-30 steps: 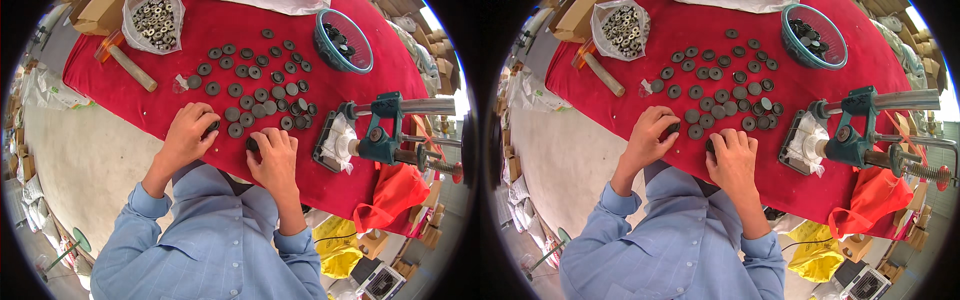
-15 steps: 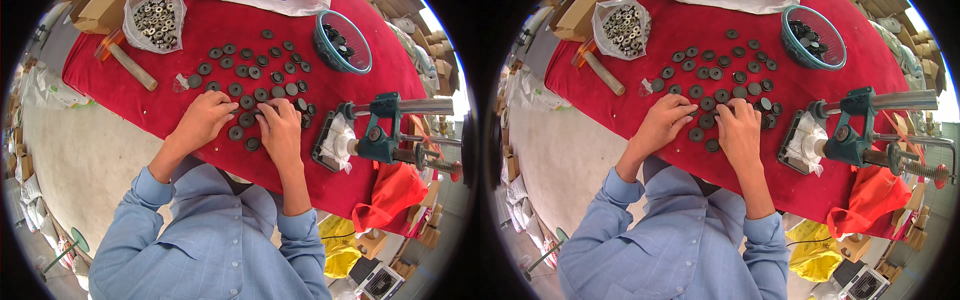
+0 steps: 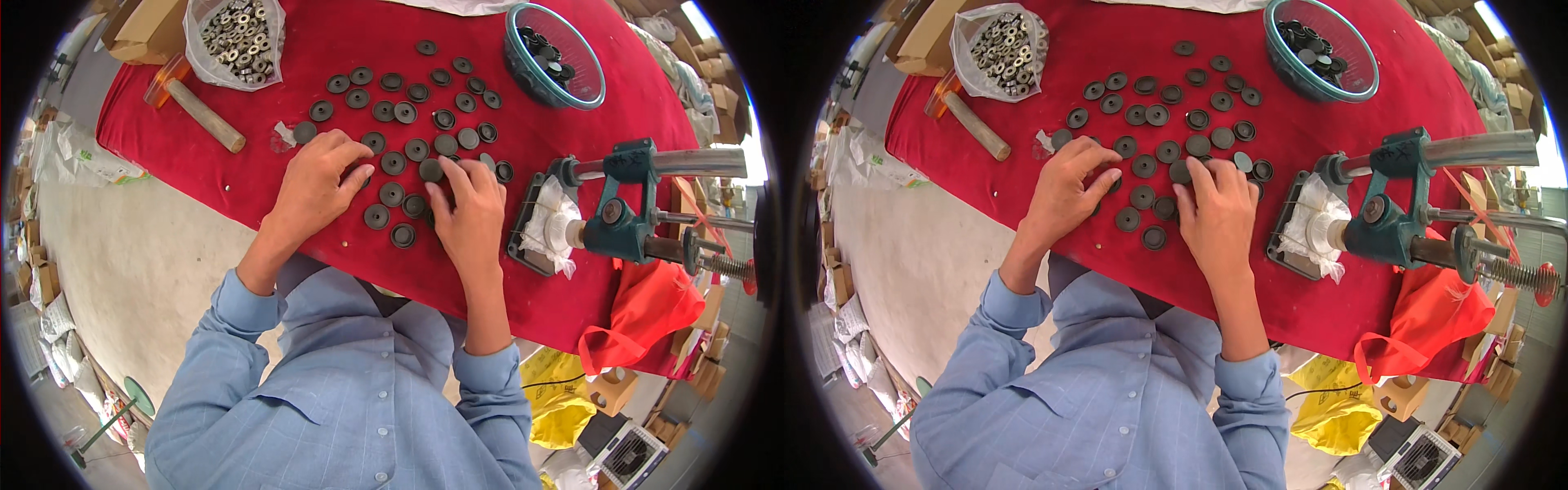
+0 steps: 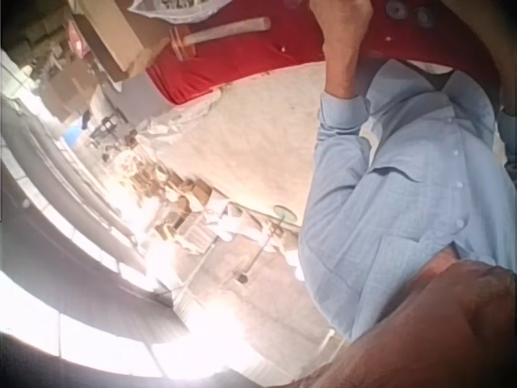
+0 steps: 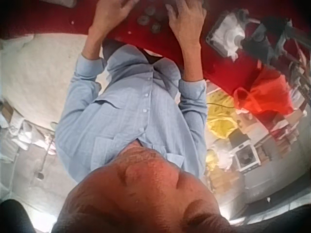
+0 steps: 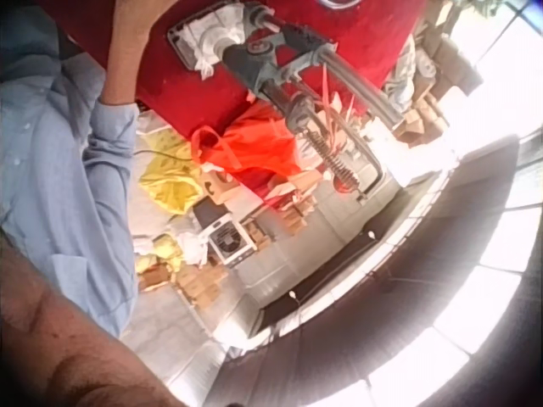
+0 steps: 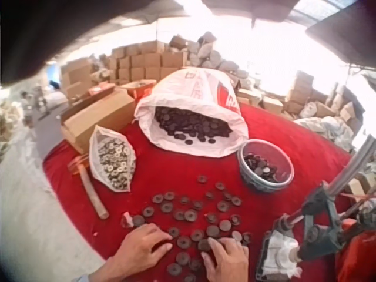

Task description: The person uses a manual press to compress dark circular discs into a stack. They then arrange the discs on a red table and insert small metallic rings into the center of each disc, creating a grid of assembled units.

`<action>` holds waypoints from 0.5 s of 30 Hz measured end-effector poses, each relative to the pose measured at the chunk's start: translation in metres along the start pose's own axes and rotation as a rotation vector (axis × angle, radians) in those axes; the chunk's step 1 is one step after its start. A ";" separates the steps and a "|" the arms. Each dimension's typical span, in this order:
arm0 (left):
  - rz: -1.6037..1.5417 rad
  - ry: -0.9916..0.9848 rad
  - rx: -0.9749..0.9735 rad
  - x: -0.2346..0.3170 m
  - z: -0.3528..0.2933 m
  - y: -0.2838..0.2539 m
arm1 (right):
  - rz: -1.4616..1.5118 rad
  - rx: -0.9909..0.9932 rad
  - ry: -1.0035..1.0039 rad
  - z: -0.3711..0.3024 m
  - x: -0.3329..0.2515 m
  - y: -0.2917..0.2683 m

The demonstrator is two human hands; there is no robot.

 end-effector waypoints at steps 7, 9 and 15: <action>-0.036 0.074 -0.044 0.022 0.023 0.024 | 0.117 -0.093 0.173 0.005 0.010 0.015; -0.018 0.110 -0.066 0.024 0.028 0.033 | 0.253 -0.077 0.336 0.007 0.013 0.000; 0.044 0.158 -0.149 0.025 0.033 0.062 | 0.185 0.056 0.356 -0.025 0.031 -0.051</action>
Point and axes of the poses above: each hand's wrist, its own z-axis towards the middle knuckle, its own y-axis out of the palm, x = y × z, the point moved 6 cm from there along z, towards the middle knuckle, and after that the axes turned 15 degrees about x, right-handed, at the moved point
